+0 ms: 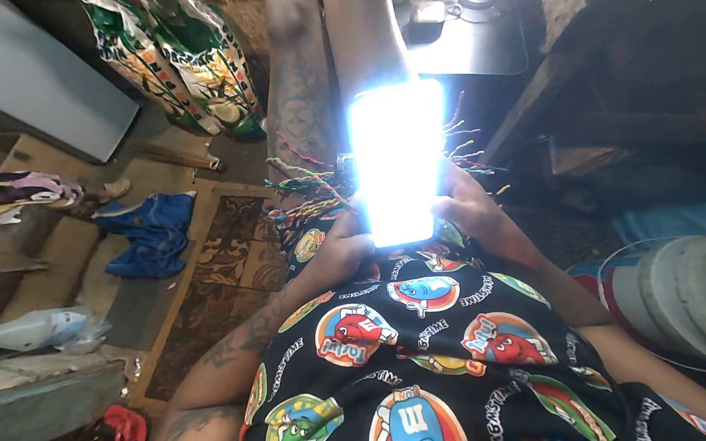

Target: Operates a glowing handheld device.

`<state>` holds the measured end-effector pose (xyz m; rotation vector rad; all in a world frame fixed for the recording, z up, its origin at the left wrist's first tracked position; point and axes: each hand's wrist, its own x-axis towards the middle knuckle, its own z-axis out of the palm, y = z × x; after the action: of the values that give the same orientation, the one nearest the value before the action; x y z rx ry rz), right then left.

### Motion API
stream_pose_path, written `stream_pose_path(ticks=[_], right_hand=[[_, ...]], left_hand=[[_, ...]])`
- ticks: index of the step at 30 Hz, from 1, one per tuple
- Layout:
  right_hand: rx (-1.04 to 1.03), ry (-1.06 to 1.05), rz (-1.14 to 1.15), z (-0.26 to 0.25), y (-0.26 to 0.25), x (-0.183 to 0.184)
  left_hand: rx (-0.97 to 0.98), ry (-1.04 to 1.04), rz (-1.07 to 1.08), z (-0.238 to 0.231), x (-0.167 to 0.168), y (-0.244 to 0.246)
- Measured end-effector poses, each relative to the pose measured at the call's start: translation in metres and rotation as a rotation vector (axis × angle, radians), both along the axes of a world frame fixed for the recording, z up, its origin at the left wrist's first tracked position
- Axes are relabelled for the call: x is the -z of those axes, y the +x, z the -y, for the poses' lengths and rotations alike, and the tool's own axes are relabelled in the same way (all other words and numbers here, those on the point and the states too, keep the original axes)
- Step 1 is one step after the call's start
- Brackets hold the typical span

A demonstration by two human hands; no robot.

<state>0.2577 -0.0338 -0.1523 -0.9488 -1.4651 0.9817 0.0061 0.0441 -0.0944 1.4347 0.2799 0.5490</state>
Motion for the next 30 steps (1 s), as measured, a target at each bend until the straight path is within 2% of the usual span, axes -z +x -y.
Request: stream_pose_path(ticks=[5,10,17,19,22,25,28,29,30], right_hand=[[0.000,-0.011,0.002,0.001,0.001,0.001],[0.010,-0.006,-0.011,0.000,-0.004,-0.004],[0.002,0.015,0.001,0.000,-0.001,0.000],[0.018,-0.038,-0.005,0.006,-0.002,-0.005],[0.191,-0.276,0.024,0.029,-0.009,-0.025],[0.018,-0.049,-0.009,0.007,0.003,0.004],[-0.017,-0.045,-0.029,0.007,0.009,0.013],[0.007,-0.083,-0.038,0.009,0.008,0.009],[0.044,-0.102,-0.055,0.009,0.004,0.006]], left_hand=[[-0.004,-0.012,-0.019,0.001,-0.001,0.000],[0.071,-0.019,0.041,-0.014,0.032,0.004],[0.064,-0.035,0.012,-0.012,0.025,0.004],[0.061,-0.037,0.019,-0.012,0.027,0.005],[0.074,-0.009,0.053,-0.014,0.028,0.005],[0.008,0.014,0.004,-0.003,0.006,0.002],[-0.048,0.026,-0.040,0.005,-0.010,-0.002],[-0.107,0.015,-0.119,0.013,-0.027,-0.002],[-0.185,-0.013,-0.268,0.028,-0.062,0.000]])
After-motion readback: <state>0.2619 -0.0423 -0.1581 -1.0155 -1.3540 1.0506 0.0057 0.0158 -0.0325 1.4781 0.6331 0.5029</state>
